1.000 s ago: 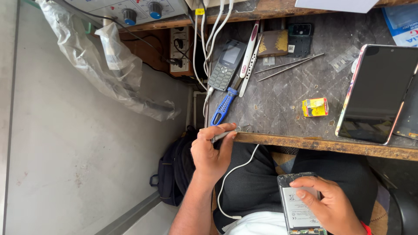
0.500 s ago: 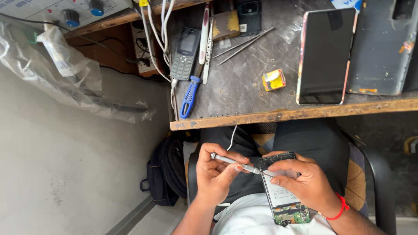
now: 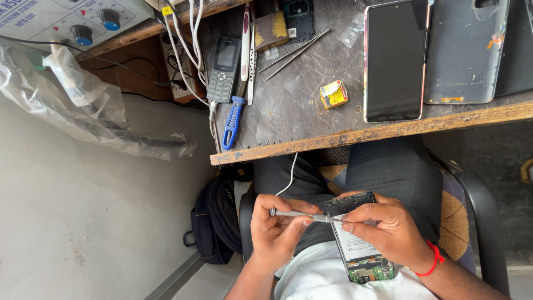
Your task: The person uses a soldering iron on a phone circuit board, connects a charging cable to the device, and uses a screwdriver to secure components.
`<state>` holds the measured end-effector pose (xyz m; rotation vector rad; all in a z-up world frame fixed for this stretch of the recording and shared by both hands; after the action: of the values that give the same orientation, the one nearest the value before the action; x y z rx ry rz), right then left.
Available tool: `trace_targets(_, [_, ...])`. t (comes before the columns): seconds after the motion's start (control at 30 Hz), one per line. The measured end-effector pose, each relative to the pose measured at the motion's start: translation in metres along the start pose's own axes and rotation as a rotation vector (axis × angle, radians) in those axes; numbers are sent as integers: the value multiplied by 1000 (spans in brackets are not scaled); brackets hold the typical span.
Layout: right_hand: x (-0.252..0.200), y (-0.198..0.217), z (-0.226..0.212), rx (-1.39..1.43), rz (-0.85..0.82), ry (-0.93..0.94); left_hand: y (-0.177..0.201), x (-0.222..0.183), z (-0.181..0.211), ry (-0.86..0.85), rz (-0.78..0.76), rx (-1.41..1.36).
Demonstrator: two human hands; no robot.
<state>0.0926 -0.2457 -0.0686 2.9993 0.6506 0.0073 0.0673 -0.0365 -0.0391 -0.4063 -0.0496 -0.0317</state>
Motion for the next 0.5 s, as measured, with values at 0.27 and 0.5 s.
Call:
trace_targets(0.27, [6, -2, -13, -75, 24, -14, -22, 5, 44, -248, -163, 448])
trace_targets(0.5, [8, -2, -17, -173, 34, -48, -34, 12, 61, -358, -174, 632])
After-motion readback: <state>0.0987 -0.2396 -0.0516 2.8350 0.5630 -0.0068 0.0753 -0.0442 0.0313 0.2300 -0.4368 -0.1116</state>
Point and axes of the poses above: each hand's wrist, its own x-axis towards the middle knuckle, its own y-axis out of the back of the hand, z = x × y, the point moved 6 cm from there along x, towards the middle knuckle, and after that the axes turned 4 degrees about -x, right-handed, at the moved point
